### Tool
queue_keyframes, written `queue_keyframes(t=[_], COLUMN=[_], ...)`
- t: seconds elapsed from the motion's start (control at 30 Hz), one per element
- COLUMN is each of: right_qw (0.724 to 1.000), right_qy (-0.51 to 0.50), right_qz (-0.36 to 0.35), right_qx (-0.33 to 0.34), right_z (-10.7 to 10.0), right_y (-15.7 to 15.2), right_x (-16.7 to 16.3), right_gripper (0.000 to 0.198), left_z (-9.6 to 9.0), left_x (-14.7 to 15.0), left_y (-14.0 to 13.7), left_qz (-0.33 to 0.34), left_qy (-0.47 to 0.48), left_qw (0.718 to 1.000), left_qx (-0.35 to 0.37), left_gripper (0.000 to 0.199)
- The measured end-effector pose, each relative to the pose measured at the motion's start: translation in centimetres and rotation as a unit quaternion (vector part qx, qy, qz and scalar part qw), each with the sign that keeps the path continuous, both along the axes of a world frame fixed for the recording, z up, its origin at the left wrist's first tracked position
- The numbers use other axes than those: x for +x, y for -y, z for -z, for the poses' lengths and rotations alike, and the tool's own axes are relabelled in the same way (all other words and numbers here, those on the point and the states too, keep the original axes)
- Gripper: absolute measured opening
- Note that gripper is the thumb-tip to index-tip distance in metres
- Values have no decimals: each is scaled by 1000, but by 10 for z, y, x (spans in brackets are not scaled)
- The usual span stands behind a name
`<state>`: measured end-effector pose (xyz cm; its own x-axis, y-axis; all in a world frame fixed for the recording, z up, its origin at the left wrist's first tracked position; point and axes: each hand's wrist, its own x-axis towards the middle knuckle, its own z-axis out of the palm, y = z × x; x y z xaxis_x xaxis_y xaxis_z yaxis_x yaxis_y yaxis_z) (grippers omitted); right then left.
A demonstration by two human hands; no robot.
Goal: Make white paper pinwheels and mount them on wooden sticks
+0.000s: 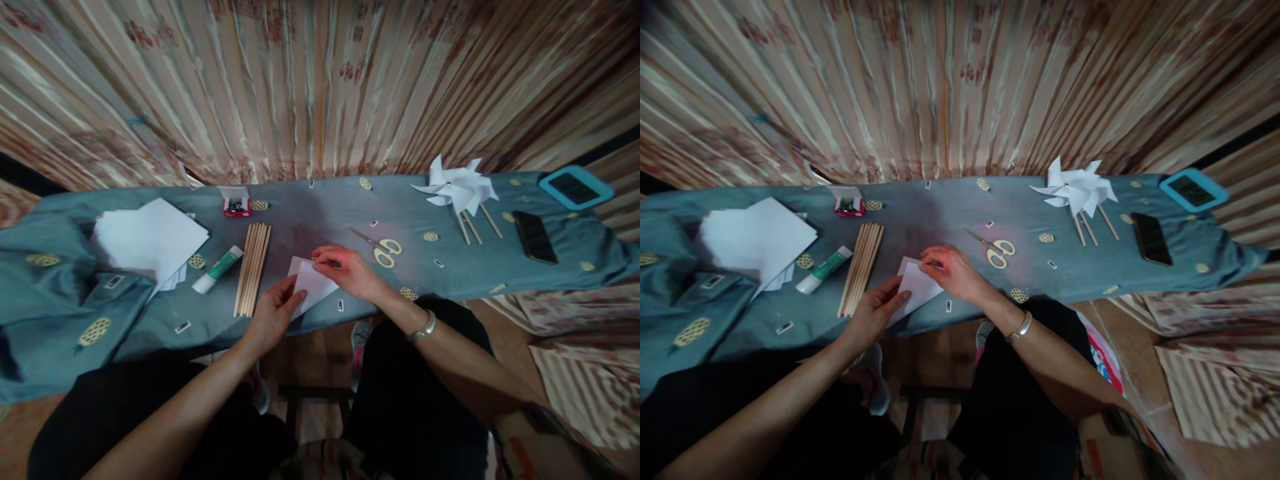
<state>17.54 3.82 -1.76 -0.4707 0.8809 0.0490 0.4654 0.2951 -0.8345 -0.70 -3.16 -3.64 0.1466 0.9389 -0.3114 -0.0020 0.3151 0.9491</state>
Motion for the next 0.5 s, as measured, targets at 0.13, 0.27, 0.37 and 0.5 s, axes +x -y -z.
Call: queue_keyframes(t=[0.13, 0.27, 0.37, 0.5], right_qw=[995, 991, 989, 989], right_qy=[59, 98, 111, 105], right_qz=[7, 14, 23, 47], right_qx=[75, 91, 93, 94], right_z=[5, 11, 16, 23], right_y=[-6, -10, -11, -9], right_x=[-11, -20, -24, -26], right_gripper=[10, 9, 8, 7], left_z=[0, -6, -6, 4], left_x=[-9, -17, -15, -9], left_y=[2, 11, 21, 33], left_qz=[-22, 50, 170, 232], left_qy=[-72, -316, -408, -482], left_qw=[994, 895, 797, 723], left_qx=[85, 312, 411, 437], left_gripper=[64, 44, 41, 49])
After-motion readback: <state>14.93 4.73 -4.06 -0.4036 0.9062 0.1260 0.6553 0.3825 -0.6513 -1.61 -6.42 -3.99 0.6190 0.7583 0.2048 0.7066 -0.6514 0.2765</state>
